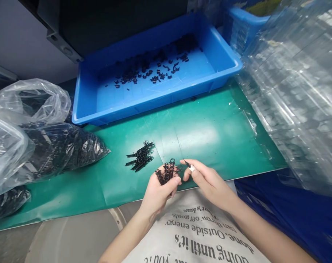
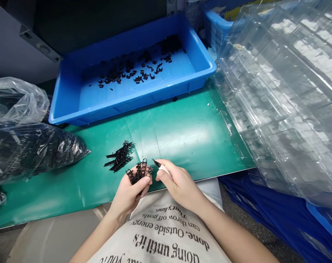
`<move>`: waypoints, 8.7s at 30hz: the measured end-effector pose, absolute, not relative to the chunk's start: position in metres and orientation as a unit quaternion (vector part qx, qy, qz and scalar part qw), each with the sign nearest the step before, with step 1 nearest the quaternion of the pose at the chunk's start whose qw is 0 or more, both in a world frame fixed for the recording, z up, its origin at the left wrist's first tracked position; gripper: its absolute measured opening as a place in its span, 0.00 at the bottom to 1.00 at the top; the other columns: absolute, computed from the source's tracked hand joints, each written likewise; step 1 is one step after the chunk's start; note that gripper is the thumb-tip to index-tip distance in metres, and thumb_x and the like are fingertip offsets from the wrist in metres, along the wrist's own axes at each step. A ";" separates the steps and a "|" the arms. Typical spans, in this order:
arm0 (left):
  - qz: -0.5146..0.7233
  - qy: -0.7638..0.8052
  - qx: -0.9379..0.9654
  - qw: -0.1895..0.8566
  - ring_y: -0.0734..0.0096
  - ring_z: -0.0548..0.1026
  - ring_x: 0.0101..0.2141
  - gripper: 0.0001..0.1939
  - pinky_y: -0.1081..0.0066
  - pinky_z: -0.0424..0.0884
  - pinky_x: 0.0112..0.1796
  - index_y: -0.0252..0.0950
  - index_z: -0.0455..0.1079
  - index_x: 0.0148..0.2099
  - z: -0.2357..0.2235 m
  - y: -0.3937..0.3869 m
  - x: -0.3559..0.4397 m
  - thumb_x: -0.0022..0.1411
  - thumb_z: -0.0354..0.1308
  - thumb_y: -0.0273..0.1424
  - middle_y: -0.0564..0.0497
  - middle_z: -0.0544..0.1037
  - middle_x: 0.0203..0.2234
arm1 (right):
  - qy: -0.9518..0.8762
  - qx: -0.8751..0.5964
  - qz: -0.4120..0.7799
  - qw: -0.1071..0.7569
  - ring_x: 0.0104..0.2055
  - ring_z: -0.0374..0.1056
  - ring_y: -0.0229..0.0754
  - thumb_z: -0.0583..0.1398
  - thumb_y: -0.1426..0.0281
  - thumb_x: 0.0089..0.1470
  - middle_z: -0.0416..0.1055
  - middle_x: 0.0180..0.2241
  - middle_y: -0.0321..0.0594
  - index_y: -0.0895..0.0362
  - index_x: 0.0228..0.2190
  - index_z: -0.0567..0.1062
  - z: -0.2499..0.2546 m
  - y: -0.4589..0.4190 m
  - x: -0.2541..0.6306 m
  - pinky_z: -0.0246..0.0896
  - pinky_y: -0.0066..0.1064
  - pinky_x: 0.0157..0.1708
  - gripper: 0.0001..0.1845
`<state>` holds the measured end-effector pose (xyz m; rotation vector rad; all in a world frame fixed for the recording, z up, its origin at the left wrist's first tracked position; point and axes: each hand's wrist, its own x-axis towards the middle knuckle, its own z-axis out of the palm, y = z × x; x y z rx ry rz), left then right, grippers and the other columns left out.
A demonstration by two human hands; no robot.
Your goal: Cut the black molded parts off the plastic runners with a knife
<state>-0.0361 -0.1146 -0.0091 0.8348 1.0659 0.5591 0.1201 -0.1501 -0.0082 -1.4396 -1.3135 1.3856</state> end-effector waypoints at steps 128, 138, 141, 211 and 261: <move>0.296 0.712 0.544 0.332 0.73 0.69 0.23 0.14 0.74 0.65 0.27 0.36 0.65 0.39 -0.008 -0.087 -0.094 0.50 0.58 0.37 0.56 0.70 0.22 | -0.605 -0.608 0.414 0.305 0.42 0.69 0.44 0.45 0.65 0.61 0.71 0.45 0.44 0.58 0.51 0.64 -0.016 -0.162 0.101 0.67 0.36 0.36 0.20; 0.204 0.673 0.691 0.168 0.63 0.74 0.32 0.10 0.71 0.67 0.34 0.37 0.69 0.33 -0.006 -0.060 -0.123 0.53 0.55 0.38 0.48 0.77 0.30 | -0.565 -0.612 0.472 0.289 0.46 0.66 0.48 0.50 0.64 0.57 0.71 0.45 0.42 0.54 0.45 0.69 -0.014 -0.160 0.100 0.65 0.41 0.42 0.17; 0.187 0.615 0.711 0.287 0.68 0.72 0.28 0.09 0.73 0.66 0.30 0.36 0.68 0.31 0.011 -0.078 -0.109 0.53 0.55 0.37 0.51 0.75 0.26 | -0.529 -0.598 0.518 0.307 0.39 0.69 0.45 0.51 0.64 0.55 0.73 0.38 0.40 0.54 0.44 0.70 -0.008 -0.154 0.099 0.65 0.38 0.38 0.16; 0.153 0.634 0.719 0.239 0.66 0.70 0.26 0.10 0.71 0.62 0.28 0.37 0.66 0.26 0.006 -0.039 -0.117 0.50 0.56 0.38 0.51 0.72 0.23 | -0.568 -0.616 0.469 0.280 0.44 0.68 0.48 0.51 0.65 0.56 0.72 0.42 0.41 0.53 0.44 0.70 -0.009 -0.158 0.103 0.66 0.39 0.38 0.16; 0.285 0.530 0.388 0.698 0.84 0.52 0.17 0.10 0.80 0.52 0.19 0.33 0.64 0.26 -0.007 -0.119 -0.045 0.50 0.61 0.32 0.61 0.57 0.14 | -0.710 -0.588 0.264 0.284 0.27 0.67 0.39 0.45 0.70 0.61 0.72 0.30 0.38 0.60 0.48 0.69 0.003 -0.164 0.106 0.59 0.29 0.22 0.19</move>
